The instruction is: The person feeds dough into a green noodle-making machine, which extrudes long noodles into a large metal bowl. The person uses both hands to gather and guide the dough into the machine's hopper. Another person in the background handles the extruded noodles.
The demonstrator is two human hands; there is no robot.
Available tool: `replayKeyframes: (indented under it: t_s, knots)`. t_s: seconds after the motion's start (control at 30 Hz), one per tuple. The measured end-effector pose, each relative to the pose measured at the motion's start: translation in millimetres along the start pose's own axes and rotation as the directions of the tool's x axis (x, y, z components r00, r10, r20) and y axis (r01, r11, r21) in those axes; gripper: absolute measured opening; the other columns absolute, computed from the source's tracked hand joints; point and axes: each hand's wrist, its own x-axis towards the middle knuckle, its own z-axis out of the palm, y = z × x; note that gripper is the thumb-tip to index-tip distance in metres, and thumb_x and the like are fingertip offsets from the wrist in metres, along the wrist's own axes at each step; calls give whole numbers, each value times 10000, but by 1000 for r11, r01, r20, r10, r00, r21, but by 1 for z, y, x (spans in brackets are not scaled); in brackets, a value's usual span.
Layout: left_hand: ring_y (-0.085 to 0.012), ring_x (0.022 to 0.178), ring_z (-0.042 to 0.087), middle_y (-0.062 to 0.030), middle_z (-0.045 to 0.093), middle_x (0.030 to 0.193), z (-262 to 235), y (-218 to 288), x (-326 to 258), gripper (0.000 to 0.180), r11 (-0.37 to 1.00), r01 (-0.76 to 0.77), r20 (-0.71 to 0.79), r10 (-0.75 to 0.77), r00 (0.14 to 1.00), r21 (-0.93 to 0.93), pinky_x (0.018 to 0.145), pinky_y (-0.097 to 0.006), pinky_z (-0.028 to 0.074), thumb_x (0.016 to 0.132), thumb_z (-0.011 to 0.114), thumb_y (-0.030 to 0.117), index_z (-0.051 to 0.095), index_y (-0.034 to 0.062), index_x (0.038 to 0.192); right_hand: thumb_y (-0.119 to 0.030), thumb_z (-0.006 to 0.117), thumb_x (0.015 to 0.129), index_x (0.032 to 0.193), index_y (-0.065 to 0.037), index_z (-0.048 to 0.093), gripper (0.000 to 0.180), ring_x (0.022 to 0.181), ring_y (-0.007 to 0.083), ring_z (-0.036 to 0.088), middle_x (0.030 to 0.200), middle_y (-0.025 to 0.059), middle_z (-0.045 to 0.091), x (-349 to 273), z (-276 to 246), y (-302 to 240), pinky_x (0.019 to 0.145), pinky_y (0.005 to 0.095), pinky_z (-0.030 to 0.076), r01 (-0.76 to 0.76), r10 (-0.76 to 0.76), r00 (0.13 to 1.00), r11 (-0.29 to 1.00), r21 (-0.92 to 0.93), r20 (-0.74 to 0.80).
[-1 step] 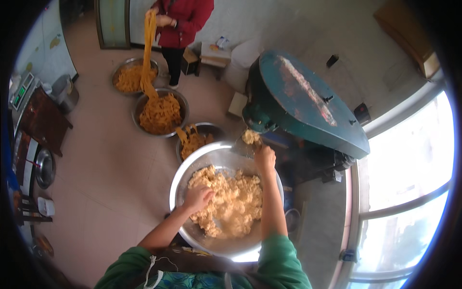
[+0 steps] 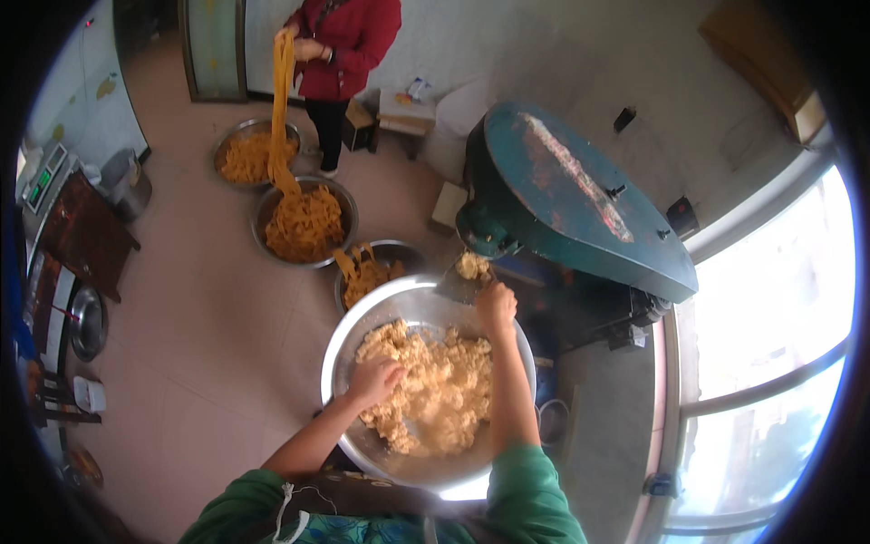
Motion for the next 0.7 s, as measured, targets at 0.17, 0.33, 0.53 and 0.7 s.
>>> replayKeyframes:
  t_s: [0.17, 0.33, 0.53, 0.7]
  knots:
    - [-294, 716, 592, -105, 597, 741, 7, 2, 16, 205, 999, -49, 18, 49, 999, -4, 630, -405, 466, 885, 602, 244, 625, 62, 793, -196, 535, 857, 1027, -64, 613, 229, 901, 392, 651, 956, 220, 667, 34, 21, 10, 778, 472, 527, -25, 32, 997, 995, -95, 73]
    - [-312, 704, 582, -105, 581, 716, 1, -3, 4, 220, 999, 50, -97, -48, 994, 11, 622, -417, 456, 873, 610, 224, 590, 48, 742, -296, 548, 867, 979, -140, 661, 223, 871, 413, 643, 891, 220, 670, -13, -14, 1, 769, 490, 520, 78, -75, 992, 997, -21, 103]
    - [-308, 682, 603, -96, 611, 737, 9, -2, 11, 215, 998, 55, -17, -55, 998, 12, 593, -403, 476, 851, 642, 262, 621, 68, 762, -315, 579, 868, 944, -110, 619, 222, 792, 410, 658, 813, 201, 672, 8, 12, 24, 691, 495, 533, 82, -84, 996, 992, -98, -9]
    - [-282, 702, 626, -91, 631, 781, 5, 0, 10, 204, 989, 144, 30, -143, 989, -31, 607, -379, 498, 838, 662, 303, 659, 100, 817, -283, 569, 872, 929, -82, 593, 210, 777, 411, 660, 817, 207, 672, 17, 27, 16, 689, 500, 528, 52, -55, 997, 997, -62, -50]
